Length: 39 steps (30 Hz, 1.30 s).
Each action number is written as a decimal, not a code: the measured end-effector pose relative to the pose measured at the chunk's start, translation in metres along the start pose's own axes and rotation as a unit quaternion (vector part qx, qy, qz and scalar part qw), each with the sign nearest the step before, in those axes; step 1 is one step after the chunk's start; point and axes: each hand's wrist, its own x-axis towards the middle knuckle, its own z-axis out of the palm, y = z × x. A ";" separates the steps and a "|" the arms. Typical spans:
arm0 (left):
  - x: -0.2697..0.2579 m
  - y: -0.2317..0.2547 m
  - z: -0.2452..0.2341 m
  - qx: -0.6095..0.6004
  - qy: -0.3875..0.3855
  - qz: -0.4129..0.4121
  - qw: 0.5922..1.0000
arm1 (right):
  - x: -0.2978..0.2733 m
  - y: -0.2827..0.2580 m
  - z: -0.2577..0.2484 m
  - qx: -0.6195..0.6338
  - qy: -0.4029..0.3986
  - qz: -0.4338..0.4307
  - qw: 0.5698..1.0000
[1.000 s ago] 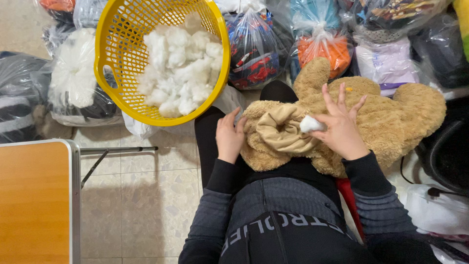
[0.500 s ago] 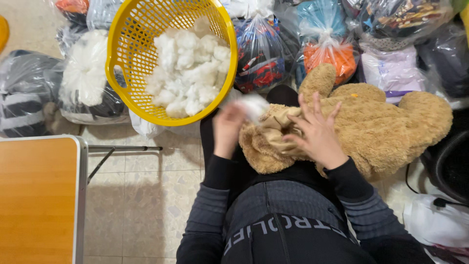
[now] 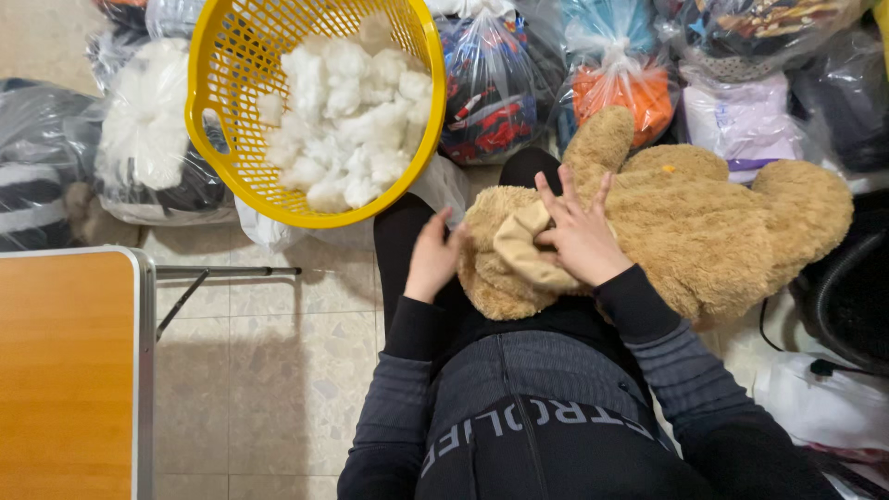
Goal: The person sits on the floor and repeatedly stuffs white cotton-like filling into the leg of a large brown teddy bear. They take handfuls of filling from a yellow basket and push the material into the opening of the bear's leg, compressing it with both hands.
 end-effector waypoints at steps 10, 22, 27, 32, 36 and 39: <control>-0.036 0.025 0.046 -0.150 -0.193 -0.038 0.969 | -0.027 0.040 -0.003 0.052 -0.025 0.058 0.997; -0.001 0.024 0.028 -0.113 -0.077 0.085 0.987 | -0.021 0.001 -0.009 0.049 0.005 0.022 0.999; -0.006 0.028 0.051 -0.144 -0.158 0.116 0.970 | -0.026 -0.011 -0.010 0.043 -0.001 0.026 0.999; -0.016 0.038 0.051 -0.141 -0.062 0.011 0.988 | -0.033 -0.004 -0.009 0.054 0.014 0.036 0.998; -0.007 0.035 0.024 -0.158 0.085 0.116 0.977 | -0.040 0.001 -0.002 0.113 0.145 -0.007 0.983; -0.005 0.044 0.011 -0.113 0.144 0.144 0.972 | -0.038 0.004 0.000 0.125 0.133 0.069 0.981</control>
